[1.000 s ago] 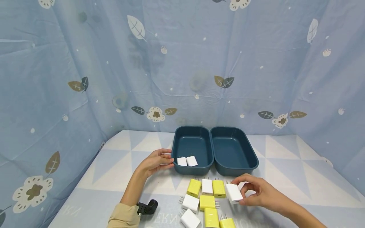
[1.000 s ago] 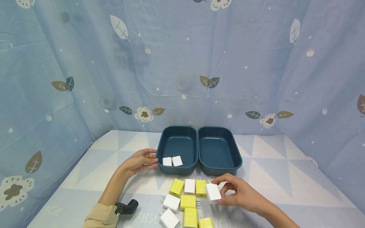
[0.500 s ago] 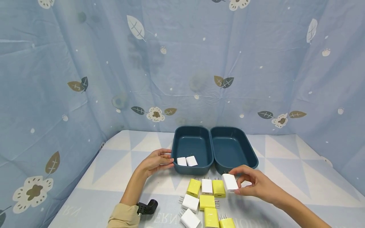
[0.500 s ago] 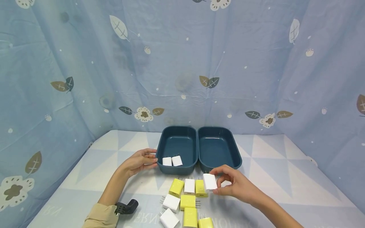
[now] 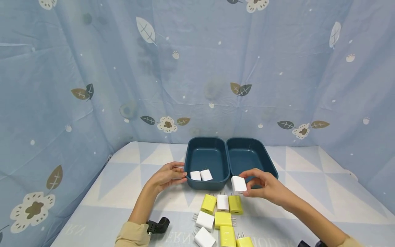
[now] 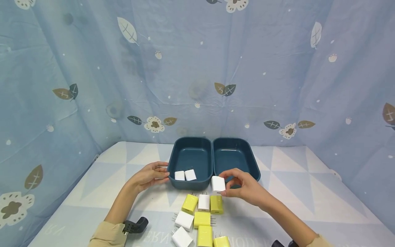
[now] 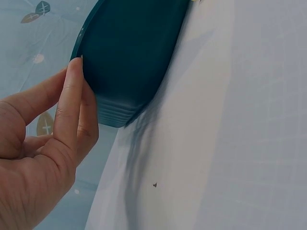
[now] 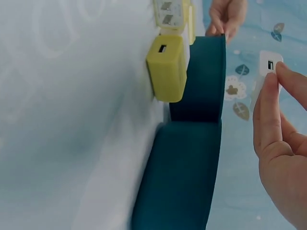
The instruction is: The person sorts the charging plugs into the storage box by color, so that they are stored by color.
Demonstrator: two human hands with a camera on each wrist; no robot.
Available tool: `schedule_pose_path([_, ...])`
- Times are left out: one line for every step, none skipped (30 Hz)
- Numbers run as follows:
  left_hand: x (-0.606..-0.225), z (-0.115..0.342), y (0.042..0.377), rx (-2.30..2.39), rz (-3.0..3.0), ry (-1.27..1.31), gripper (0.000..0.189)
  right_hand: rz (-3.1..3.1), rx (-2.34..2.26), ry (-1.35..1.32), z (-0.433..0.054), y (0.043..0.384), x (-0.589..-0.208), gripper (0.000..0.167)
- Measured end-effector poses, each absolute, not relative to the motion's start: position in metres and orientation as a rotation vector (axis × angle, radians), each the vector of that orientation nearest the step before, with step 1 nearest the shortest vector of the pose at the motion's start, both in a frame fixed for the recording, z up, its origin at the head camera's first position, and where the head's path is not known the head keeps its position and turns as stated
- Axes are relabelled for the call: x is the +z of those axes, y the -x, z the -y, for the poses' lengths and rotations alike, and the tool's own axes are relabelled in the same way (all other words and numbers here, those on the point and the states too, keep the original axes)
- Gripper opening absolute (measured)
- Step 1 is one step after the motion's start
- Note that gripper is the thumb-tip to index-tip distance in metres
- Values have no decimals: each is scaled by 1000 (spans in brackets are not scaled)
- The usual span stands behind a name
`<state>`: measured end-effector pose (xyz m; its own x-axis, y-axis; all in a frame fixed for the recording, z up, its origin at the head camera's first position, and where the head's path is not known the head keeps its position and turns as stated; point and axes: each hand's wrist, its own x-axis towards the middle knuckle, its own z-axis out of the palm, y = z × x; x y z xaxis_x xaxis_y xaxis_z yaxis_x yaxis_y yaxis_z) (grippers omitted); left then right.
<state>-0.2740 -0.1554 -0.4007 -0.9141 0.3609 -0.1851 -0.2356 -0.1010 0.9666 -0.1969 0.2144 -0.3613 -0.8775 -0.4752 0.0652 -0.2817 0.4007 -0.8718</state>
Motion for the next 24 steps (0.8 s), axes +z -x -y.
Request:
schedule_pose_path([-401, 156, 274, 2068, -1786, -137, 58, -2474, -1467, 674, -213, 199, -361, 55])
schedule_pose_path([-400, 156, 274, 2068, -1788, -142, 58, -2488, -1457, 668, -211, 201, -360, 55])
schedule_pose_path([-400, 156, 274, 2068, -1788, -146, 58, -2508, -1443, 658, -209, 203, -360, 55])
schedule_pose_path([-400, 157, 274, 2067, -1789, -150, 58, -2524, -1435, 647, -208, 204, -361, 55])
schedule_pose_path([-400, 157, 274, 2067, -1790, -150, 58, -2539, -1426, 634, -206, 206, -361, 55])
schedule_pose_path([-401, 157, 274, 2067, -1790, -150, 58, -2551, -1419, 620, -205, 208, -361, 56])
schedule_pose_path([-401, 157, 274, 2066, -1789, -150, 58, -2561, -1415, 606, -203, 210, -361, 56])
schedule_pose_path([-401, 157, 274, 2066, -1787, -153, 58, -2568, -1415, 593, -202, 212, -362, 56])
schedule_pose_path([-401, 157, 274, 2066, -1785, -153, 58, -2573, -1419, 587, -201, 214, -362, 57])
schedule_pose_path([-401, 157, 274, 2066, -1783, -152, 57, -2574, -1425, 583, -199, 216, -361, 57])
schedule_pose_path([-401, 157, 274, 2068, -1780, -151, 57, -2575, -1429, 584, -198, 217, -361, 58])
schedule_pose_path([-401, 157, 274, 2069, -1779, -148, 57, -2575, -1439, 586, -197, 219, -361, 58])
schedule_pose_path([-401, 157, 273, 2070, -1778, -143, 57, -2572, -1449, 588, -196, 220, -360, 58])
schedule_pose_path([-401, 156, 273, 2071, -1776, -140, 57, -2566, -1461, 590, -195, 222, -360, 59])
schedule_pose_path([-401, 156, 273, 2072, -1775, -137, 57, -2560, -1474, 590, -194, 223, -360, 58])
schedule_pose_path([-401, 156, 273, 2073, -1775, -135, 57, -2553, -1484, 587, -193, 224, -360, 58])
schedule_pose_path([-400, 156, 273, 2073, -1775, -134, 57, -2545, -1494, 583, -192, 225, -360, 57])
schedule_pose_path([-400, 156, 273, 2073, -1776, -134, 57, -2541, -1501, 579, -190, 226, -361, 57])
schedule_pose_path([-400, 156, 273, 2074, -1776, -136, 57, -2544, -1499, 574, -189, 227, -361, 57])
schedule_pose_path([-400, 156, 273, 2075, -1776, -135, 57, -2545, -1497, 573, -188, 229, -361, 56])
schedule_pose_path([-400, 156, 273, 2076, -1776, -137, 57, -2548, -1495, 566, -187, 230, -362, 55])
schedule_pose_path([-400, 156, 273, 2077, -1776, -139, 57, -2551, -1491, 568, -185, 231, -362, 55])
schedule_pose_path([-400, 156, 273, 2078, -1776, -138, 57, -2554, -1485, 570, -184, 233, -363, 55])
schedule_pose_path([-400, 156, 273, 2079, -1777, -136, 57, -2560, -1476, 572, -183, 234, -363, 54])
